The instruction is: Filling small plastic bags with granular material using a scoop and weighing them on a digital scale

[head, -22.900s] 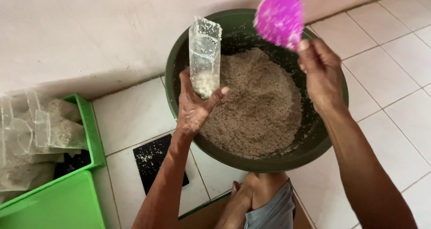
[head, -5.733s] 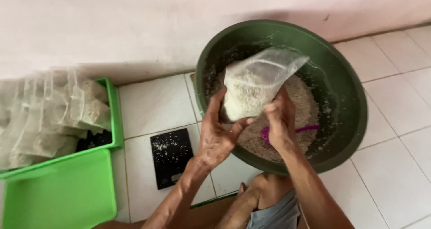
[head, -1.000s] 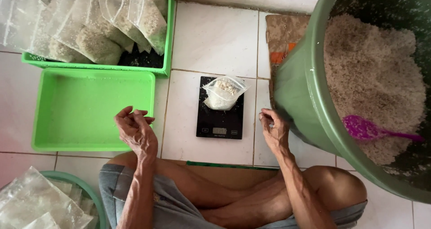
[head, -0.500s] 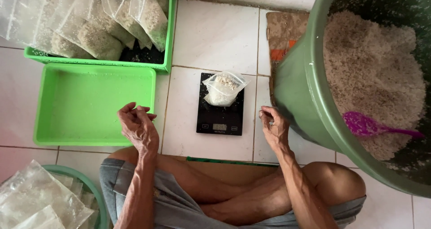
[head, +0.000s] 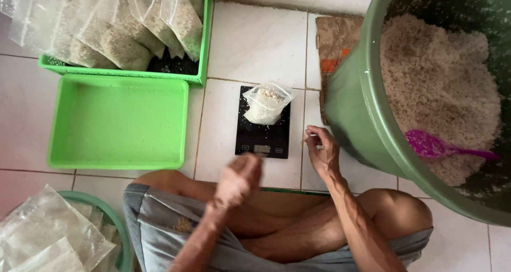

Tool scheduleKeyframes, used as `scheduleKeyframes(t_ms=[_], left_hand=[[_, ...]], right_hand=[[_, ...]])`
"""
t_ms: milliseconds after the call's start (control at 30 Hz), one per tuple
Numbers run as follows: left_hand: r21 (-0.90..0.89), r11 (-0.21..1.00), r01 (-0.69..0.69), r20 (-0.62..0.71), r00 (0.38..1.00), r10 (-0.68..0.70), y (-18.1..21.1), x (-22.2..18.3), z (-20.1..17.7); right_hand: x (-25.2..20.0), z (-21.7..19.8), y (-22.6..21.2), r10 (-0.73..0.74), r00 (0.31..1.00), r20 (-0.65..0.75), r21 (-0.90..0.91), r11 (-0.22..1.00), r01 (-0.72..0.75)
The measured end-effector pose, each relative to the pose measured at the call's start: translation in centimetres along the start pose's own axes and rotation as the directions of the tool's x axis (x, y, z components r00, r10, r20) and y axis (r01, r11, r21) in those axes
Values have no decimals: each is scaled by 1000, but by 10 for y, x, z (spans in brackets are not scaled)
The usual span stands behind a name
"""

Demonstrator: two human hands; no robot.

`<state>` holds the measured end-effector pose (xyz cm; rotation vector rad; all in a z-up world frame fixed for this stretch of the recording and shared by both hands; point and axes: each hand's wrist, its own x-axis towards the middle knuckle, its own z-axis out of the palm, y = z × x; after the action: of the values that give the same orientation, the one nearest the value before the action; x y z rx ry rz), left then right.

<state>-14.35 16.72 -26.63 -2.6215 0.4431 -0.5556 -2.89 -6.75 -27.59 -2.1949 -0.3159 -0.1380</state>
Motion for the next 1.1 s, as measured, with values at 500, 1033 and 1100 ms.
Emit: scheduleKeyframes(t_ms=[500, 1033, 1100], left_hand=[[-884, 349, 312, 127, 878, -462, 34, 6, -9], [-917, 119, 381, 241, 765, -597, 18, 6, -18], [-918, 46, 393, 279, 727, -627, 7, 8, -24]], right_hand=[[42, -26, -122, -454, 889, -66, -141, 886, 442], [114, -19, -125, -411, 810, 418, 76, 904, 420], [115, -29, -135, -439, 814, 381, 114, 896, 430]])
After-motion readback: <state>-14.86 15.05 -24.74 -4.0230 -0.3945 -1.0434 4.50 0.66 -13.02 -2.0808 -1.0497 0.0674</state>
